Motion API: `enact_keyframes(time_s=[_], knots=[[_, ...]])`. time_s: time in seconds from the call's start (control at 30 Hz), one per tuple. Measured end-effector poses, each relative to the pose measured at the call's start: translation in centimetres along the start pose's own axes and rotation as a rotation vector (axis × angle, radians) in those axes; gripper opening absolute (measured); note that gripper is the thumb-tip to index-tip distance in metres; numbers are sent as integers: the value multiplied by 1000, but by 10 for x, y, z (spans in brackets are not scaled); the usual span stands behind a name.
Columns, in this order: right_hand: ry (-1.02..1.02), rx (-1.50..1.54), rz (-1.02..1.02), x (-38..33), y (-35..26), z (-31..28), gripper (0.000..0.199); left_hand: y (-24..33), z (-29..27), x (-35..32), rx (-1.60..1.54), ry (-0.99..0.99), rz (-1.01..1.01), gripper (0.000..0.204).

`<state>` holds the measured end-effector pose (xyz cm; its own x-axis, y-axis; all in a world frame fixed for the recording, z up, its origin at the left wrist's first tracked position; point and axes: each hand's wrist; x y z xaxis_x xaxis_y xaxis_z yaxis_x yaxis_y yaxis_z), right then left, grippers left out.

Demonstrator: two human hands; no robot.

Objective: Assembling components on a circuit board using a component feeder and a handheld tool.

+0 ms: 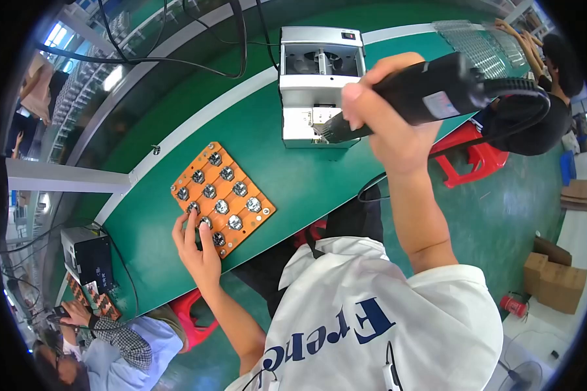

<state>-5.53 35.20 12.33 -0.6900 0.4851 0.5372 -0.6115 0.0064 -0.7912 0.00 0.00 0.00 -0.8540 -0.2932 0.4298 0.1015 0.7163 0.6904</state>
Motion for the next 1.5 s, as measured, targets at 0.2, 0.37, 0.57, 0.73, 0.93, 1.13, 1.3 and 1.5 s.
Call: enact_keyframes(time_s=[0.2,0.37,0.57,0.73,0.93,1.13,1.3,1.5], knots=[[105,135,34,-6,2,5,18,-6,-14,11,17,18,56,33],[102,139,33,-6,1,3,18,-1,-13,8,20,19,40,34],[74,460,202,-5,-21,11,16,22,-24,2,64,132,-37,31],[-154,784,388,-14,-30,19,17,84,-11,-21,-958,-173,-413,33],[-321,977,521,-26,-23,40,16,89,3,-32,-1475,-389,-662,33],[-345,946,516,-32,-25,44,16,93,-3,-36,-1457,-390,-689,21],[-339,902,429,-36,-30,42,17,102,0,-42,-1813,-467,-1024,22],[-365,896,361,-36,-31,39,17,106,5,-42,-1956,-523,-1105,23]])
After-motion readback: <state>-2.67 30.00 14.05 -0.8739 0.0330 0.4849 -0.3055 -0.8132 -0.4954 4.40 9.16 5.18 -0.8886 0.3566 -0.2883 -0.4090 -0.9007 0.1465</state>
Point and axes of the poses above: each hand's wrist, its own x-axis towards the middle knuckle, its own z-axis out of the palm, y = z × x, and after that the axes turned 15 degrees about y, right-handed
